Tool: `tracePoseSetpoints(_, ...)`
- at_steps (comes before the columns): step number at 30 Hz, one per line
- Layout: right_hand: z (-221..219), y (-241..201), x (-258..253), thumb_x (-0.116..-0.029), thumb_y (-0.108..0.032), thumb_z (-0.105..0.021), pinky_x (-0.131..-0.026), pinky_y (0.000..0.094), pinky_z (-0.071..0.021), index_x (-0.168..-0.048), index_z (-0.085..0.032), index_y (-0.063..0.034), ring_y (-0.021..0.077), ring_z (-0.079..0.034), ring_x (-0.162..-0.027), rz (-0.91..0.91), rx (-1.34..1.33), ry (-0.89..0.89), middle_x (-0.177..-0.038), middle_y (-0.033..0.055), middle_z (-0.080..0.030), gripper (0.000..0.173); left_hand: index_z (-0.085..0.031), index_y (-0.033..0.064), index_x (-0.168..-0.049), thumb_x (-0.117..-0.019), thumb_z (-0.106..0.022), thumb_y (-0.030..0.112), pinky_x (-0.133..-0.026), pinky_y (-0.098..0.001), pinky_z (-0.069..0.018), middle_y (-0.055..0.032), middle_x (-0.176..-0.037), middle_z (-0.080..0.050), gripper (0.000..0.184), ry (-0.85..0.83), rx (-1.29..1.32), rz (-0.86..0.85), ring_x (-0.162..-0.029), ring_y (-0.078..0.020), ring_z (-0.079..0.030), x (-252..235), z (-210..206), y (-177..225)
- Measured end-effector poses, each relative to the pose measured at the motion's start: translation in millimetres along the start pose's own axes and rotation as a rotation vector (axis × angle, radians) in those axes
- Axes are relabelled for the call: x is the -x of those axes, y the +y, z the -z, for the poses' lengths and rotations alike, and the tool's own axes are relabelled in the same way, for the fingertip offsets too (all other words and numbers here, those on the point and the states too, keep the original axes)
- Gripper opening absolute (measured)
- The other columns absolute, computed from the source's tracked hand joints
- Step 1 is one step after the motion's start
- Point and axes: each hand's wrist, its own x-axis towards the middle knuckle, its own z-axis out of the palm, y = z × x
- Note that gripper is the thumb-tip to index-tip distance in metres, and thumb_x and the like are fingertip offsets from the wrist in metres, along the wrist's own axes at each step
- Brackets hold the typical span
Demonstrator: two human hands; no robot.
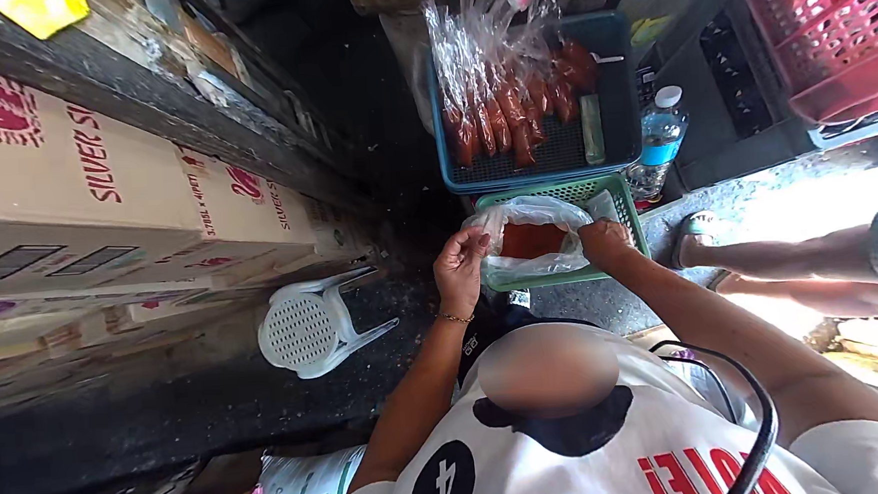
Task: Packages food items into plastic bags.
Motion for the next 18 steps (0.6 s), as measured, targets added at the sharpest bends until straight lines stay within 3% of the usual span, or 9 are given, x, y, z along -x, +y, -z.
tracePoseSetpoints(4,-9.3,-6.5,-14.8,-0.0948,-0.011,-0.065,-0.082,0.0702,-0.0492,-0.107,-0.071,0.0026,0.0511,-0.064,-0.11,0.006,-0.067,-0.036,-0.115,0.0305,-0.067,0.02,-0.076,0.0035,-0.109,-0.0957,-0.072,0.012,-0.088,-0.0286,-0.0576,-0.0066,-0.102,-0.073,0.016,0.006,-0.228,-0.031,-0.095,-0.0122,-0.069,-2.8,0.2,-5.9)
tracePoseSetpoints(7,-16.8,-8.7,-24.4,-0.0957,-0.016,-0.065,-0.085,0.071,-0.0488,-0.109,-0.072,0.0004,0.05,-0.063,-0.113,0.041,-0.081,-0.065,-0.118,0.0285,-0.067,0.022,-0.077,0.006,-0.114,-0.0993,-0.068,0.016,-0.095,-0.0337,-0.0515,-0.007,-0.106,-0.075,0.02,-0.046,-0.371,-0.061,-0.103,-0.0165,-0.066,-4.5,4.9,-0.7)
tracePoseSetpoints(9,-19.6,-10.8,-28.9,-0.0964,-0.018,-0.065,-0.087,0.0706,-0.0484,-0.11,-0.073,-0.0015,0.0488,-0.062,-0.116,0.074,-0.075,-0.08,-0.12,0.0272,-0.067,0.023,-0.074,0.0046,-0.118,-0.1023,-0.063,0.016,-0.098,-0.0359,-0.0525,-0.009,-0.111,-0.074,0.022,-0.107,-0.384,-0.026,-0.105,-0.0182,-0.067,-5.1,10.4,5.6)
tracePoseSetpoints(13,-19.2,-11.5,-37.3,-0.0982,-0.021,-0.064,-0.09,0.0705,-0.0472,-0.108,-0.074,-0.0029,0.047,-0.061,-0.118,0.15,-0.114,-0.112,-0.121,0.0257,-0.068,0.023,-0.073,-0.0002,-0.116,-0.0994,-0.066,0.01,-0.091,-0.0339,-0.0597,-0.0108,-0.107,-0.074,0.021,-0.188,-0.274,0.073,-0.095,-0.0156,-0.073,-5.2,21.4,15.3)
tracePoseSetpoints(18,-19.2,12.5,-52.1,-0.0981,-0.018,-0.067,-0.099,0.068,-0.0442,-0.109,-0.078,-0.0041,0.0455,-0.064,-0.113,0.387,-0.281,-0.136,-0.112,0.0246,-0.072,0.02,-0.072,-0.0012,-0.109,-0.0906,-0.075,0.003,-0.081,-0.0291,-0.0634,-0.0067,-0.102,-0.074,0.019,-0.076,-0.149,-0.009,-0.087,-0.0115,-0.073,-6.1,28.2,18.4)
